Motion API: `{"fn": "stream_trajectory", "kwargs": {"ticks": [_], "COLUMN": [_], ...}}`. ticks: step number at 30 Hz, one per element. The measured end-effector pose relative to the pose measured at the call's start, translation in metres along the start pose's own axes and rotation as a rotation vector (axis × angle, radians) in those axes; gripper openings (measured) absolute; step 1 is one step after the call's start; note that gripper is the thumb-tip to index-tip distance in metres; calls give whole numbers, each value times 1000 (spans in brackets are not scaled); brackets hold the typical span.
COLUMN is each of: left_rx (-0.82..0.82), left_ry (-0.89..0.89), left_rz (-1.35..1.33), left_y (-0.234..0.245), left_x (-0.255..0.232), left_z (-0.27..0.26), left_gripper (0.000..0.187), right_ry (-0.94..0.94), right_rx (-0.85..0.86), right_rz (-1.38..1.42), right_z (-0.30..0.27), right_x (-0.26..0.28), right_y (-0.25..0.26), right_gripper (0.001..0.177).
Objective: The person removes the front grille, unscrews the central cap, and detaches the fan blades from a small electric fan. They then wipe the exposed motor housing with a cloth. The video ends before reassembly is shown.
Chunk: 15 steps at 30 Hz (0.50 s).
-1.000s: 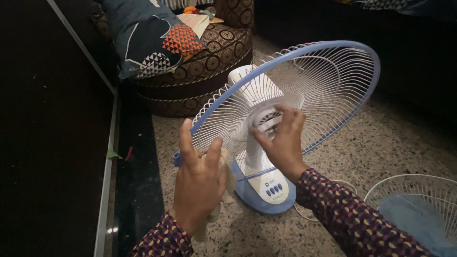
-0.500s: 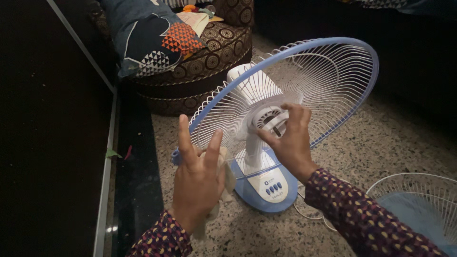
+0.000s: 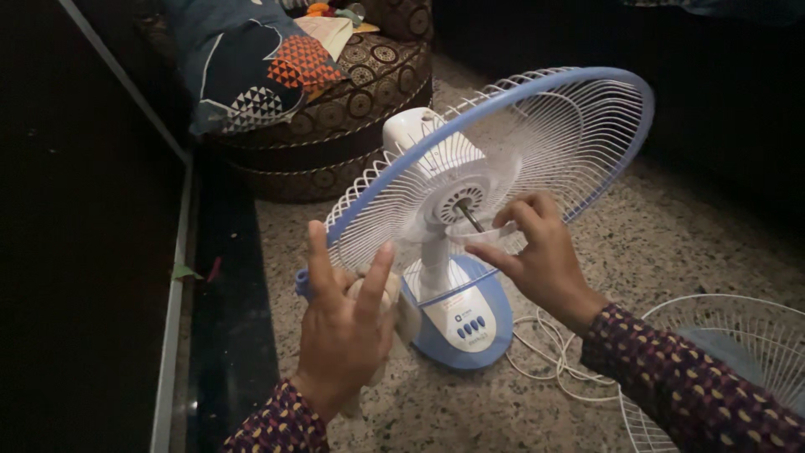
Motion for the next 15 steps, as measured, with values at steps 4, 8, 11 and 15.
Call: {"fn": "stream_trajectory", "kwargs": {"ticks": [4, 8, 11, 15], "left_rx": [-36, -21, -15, 11], "left_ry": [-13, -72, -97, -146], "left_rz": [-32, -37, -35, 6], "left_y": [-2, -7, -11, -26], "left_x": [-4, -9, -11, -23], "left_z": [2, 1, -3, -4], "left_gripper": [83, 80, 78, 64], "right_ry": [-1, 59, 116, 79], "right_rx": [51, 105, 120, 172], "right_rz": [39, 37, 56, 57], "right_z": [-5, -10, -15, -18], "right_x": [3, 8, 12, 3], "right_y": [2, 4, 7, 4], "right_gripper": [44, 38, 33, 32]}}
Point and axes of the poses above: each hand's wrist, its own z-axis towards the middle knuckle, its own y-axis out of the back of the hand, x = y × z, the point moved 8 cm from there along z, towards the middle knuckle, and after that the axes turned 1 degree about -x, right-handed, at the moved point
